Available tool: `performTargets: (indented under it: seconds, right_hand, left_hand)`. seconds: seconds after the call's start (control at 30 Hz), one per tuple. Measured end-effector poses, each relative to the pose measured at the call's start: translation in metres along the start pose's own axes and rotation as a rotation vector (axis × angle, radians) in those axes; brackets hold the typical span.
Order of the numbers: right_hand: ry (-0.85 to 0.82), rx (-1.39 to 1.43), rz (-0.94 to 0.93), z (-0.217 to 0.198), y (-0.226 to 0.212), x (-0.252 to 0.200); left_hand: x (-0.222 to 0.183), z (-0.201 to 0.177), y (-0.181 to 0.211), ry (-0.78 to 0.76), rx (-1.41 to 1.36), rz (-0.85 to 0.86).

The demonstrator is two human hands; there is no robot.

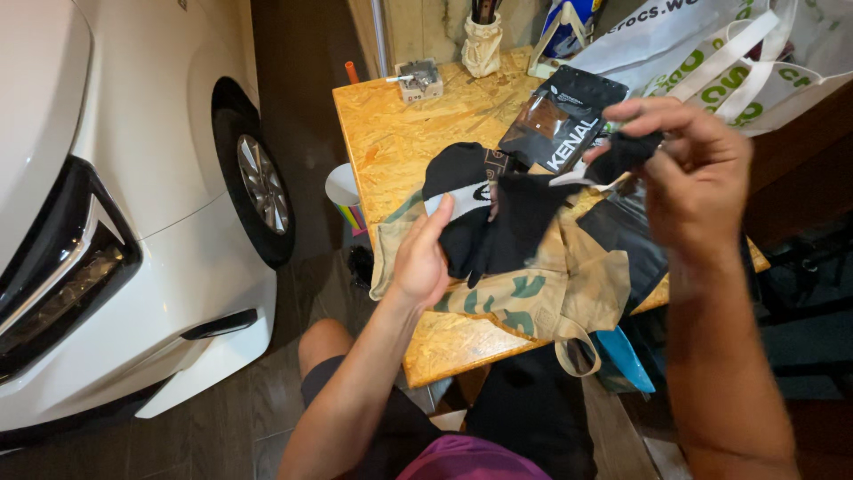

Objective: The person folds a small black pouch, then a beige tote bag with a green logo, and places them on a wooden table. They then handle several black pouches and a white tote bag, moving items around the table.

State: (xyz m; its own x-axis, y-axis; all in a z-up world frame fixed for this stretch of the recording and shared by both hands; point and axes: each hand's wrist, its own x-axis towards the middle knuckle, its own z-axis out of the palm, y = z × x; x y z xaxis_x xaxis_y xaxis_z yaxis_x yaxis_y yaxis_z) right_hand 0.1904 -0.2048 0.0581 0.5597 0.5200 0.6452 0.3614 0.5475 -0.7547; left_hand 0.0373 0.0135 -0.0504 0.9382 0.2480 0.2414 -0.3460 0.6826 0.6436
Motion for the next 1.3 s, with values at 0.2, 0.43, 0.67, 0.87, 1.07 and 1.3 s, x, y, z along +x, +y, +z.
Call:
performTargets:
  seconds: [0.2,0.43,0.67,0.87,1.07,1.3]
  right_hand:
    - [-0.042,0.093,0.086,0.014,-0.044,0.017]
    - [-0.122,0.014,0.102,0.037,-0.033,0.032]
    - [-0.147,0.086,0.118,0.047,0.012,0.041]
    - [-0.149,0.262,0.267,0.054,0.011,0.037]
    - [-0.174,-0.068,0.282,0.075,0.022,0.036]
    - [-0.175,-0.221,0.014,0.067,0.063,0.03]
  left_hand:
    - [0.006,0.017,0.026,-0.064,0.333,0.068]
    - [0.013,0.025,0.037,-0.227,-0.121,-0.072]
    - [0.015,0.017,0.028,-0.037,-0.203,-0.159]
    - [0.023,0.009,0.026,-0.02,0.015,-0.055]
    - [0.023,0.0,0.014,-0.151,-0.323,-0.092]
    - [0.027,-0.001,0.003,0.011,0.016,-0.059]
